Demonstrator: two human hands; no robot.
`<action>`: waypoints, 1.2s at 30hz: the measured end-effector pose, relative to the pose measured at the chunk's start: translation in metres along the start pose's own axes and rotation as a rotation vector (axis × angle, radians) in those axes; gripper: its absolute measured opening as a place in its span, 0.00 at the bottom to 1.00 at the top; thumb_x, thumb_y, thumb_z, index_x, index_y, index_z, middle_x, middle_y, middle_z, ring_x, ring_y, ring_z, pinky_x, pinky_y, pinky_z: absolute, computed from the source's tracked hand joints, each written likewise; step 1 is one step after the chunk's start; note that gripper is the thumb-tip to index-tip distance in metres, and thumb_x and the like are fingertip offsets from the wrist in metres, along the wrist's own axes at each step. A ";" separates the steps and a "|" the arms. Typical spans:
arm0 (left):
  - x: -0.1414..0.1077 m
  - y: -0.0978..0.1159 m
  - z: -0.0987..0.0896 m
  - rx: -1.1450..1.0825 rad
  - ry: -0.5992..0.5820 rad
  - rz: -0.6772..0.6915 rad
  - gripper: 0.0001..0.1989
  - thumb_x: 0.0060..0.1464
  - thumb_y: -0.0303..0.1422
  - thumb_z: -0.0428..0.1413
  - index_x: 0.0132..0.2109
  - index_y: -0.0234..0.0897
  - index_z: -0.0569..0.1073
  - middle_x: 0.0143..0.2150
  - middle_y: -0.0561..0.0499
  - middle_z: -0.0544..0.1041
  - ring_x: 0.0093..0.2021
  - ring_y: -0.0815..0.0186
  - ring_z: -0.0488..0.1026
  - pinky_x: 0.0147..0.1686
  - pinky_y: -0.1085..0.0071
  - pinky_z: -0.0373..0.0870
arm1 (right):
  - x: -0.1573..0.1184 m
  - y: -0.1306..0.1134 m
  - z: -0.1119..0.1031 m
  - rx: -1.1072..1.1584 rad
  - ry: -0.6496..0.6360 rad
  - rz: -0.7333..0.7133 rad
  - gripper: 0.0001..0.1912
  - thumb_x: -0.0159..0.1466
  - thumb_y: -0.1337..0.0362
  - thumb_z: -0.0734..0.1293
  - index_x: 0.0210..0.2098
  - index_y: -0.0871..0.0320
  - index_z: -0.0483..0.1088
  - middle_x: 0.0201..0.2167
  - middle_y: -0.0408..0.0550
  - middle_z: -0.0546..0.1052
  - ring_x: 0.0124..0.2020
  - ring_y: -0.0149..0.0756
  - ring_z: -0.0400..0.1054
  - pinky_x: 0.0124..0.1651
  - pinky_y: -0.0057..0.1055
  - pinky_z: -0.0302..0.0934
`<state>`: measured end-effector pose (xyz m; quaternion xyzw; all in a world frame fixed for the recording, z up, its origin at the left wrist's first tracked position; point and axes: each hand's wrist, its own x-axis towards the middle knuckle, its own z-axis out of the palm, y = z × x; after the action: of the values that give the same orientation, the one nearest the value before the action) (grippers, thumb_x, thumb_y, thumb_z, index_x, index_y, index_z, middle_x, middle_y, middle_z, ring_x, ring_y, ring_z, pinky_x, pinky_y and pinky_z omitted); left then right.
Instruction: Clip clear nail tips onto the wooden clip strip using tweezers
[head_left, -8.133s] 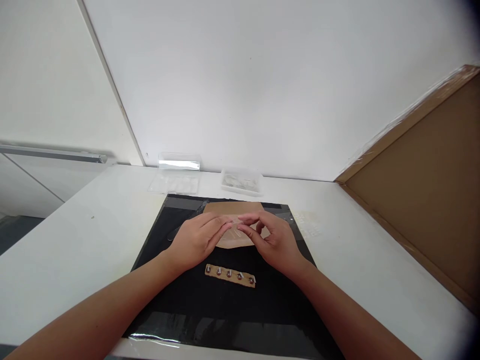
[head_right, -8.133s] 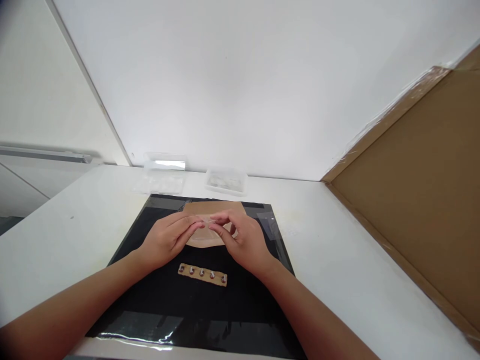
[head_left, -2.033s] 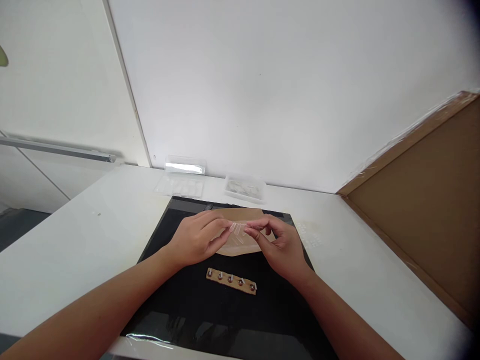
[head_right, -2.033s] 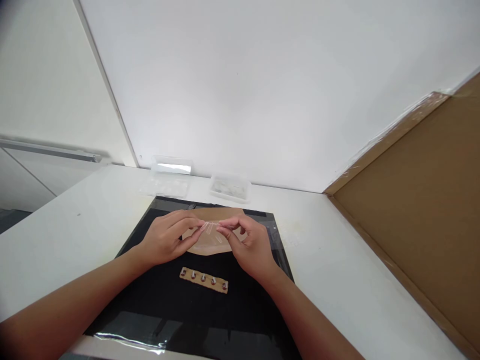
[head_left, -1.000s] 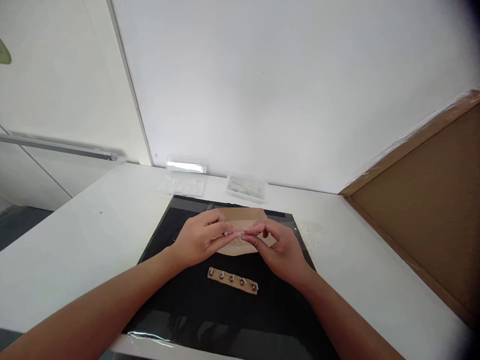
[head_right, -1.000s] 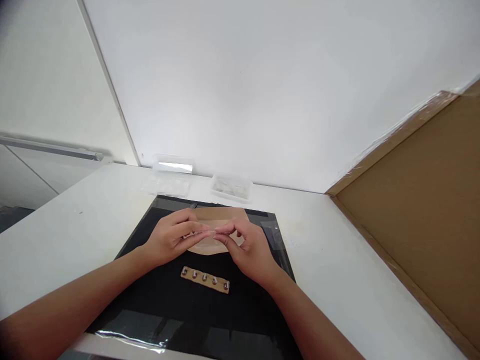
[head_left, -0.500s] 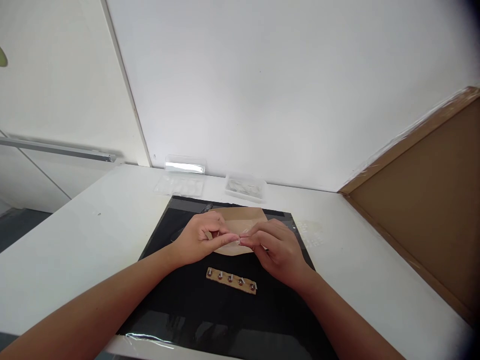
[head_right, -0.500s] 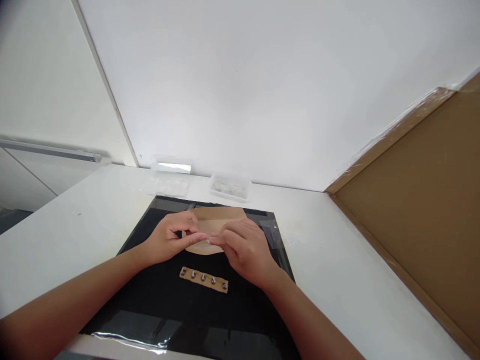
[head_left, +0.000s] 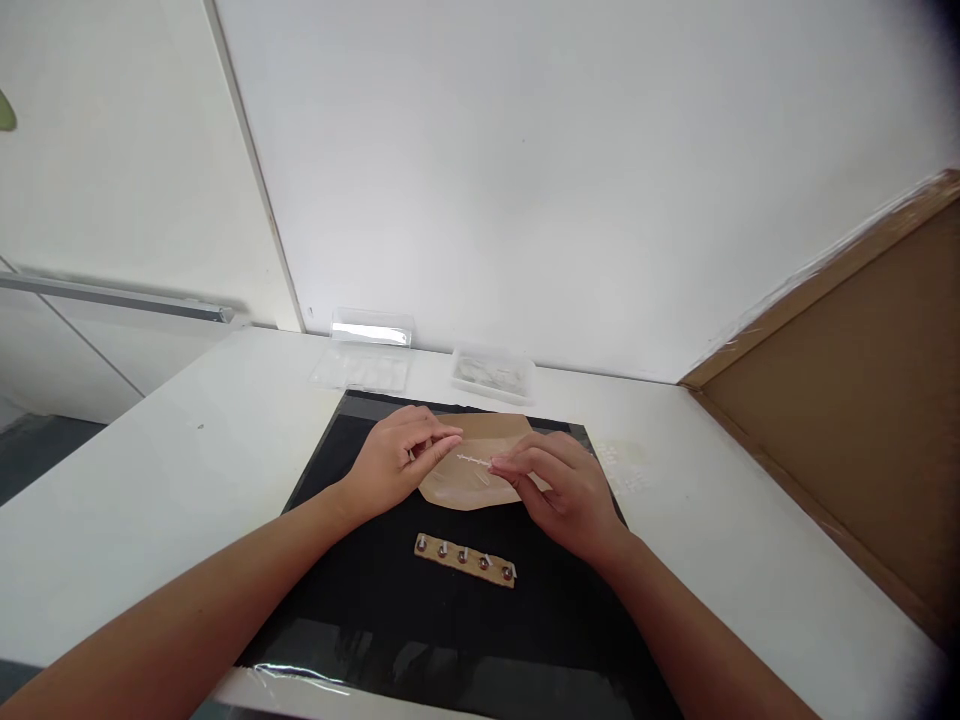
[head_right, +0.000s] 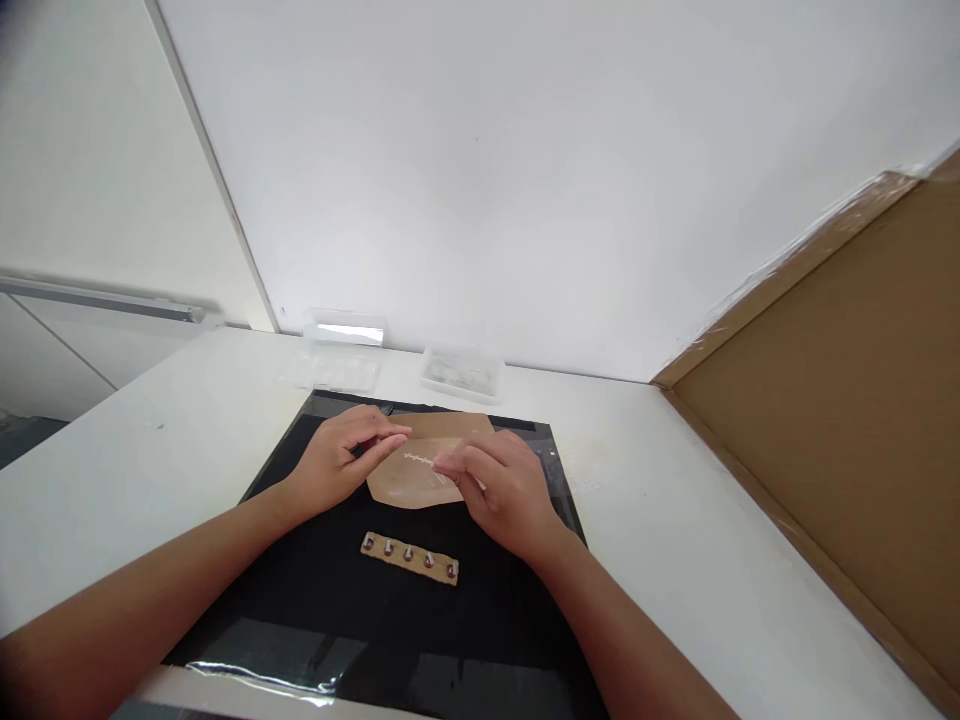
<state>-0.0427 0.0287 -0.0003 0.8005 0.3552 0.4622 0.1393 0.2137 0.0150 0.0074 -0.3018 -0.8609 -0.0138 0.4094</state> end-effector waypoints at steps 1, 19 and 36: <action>-0.001 -0.002 0.001 0.027 -0.003 0.024 0.10 0.69 0.34 0.58 0.50 0.38 0.82 0.35 0.50 0.79 0.38 0.66 0.75 0.41 0.67 0.72 | -0.001 0.001 0.001 0.016 0.003 0.030 0.05 0.69 0.70 0.72 0.41 0.52 0.76 0.34 0.40 0.82 0.34 0.33 0.75 0.40 0.34 0.60; -0.004 0.014 -0.003 -0.031 -0.120 0.270 0.26 0.61 0.24 0.57 0.65 0.43 0.72 0.49 0.45 0.79 0.49 0.60 0.75 0.51 0.59 0.75 | 0.005 -0.010 0.004 0.383 0.021 0.418 0.06 0.67 0.57 0.74 0.41 0.50 0.78 0.34 0.44 0.81 0.33 0.35 0.75 0.36 0.33 0.69; -0.003 0.022 0.003 -0.210 -0.083 -0.235 0.10 0.65 0.37 0.61 0.48 0.44 0.85 0.35 0.51 0.82 0.27 0.72 0.70 0.25 0.77 0.66 | 0.001 -0.010 0.005 0.245 -0.054 0.352 0.26 0.61 0.55 0.79 0.57 0.47 0.73 0.37 0.42 0.82 0.33 0.35 0.76 0.36 0.32 0.72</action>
<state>-0.0312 0.0113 0.0085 0.7528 0.3900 0.4438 0.2901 0.2044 0.0083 0.0076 -0.3959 -0.8007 0.1707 0.4161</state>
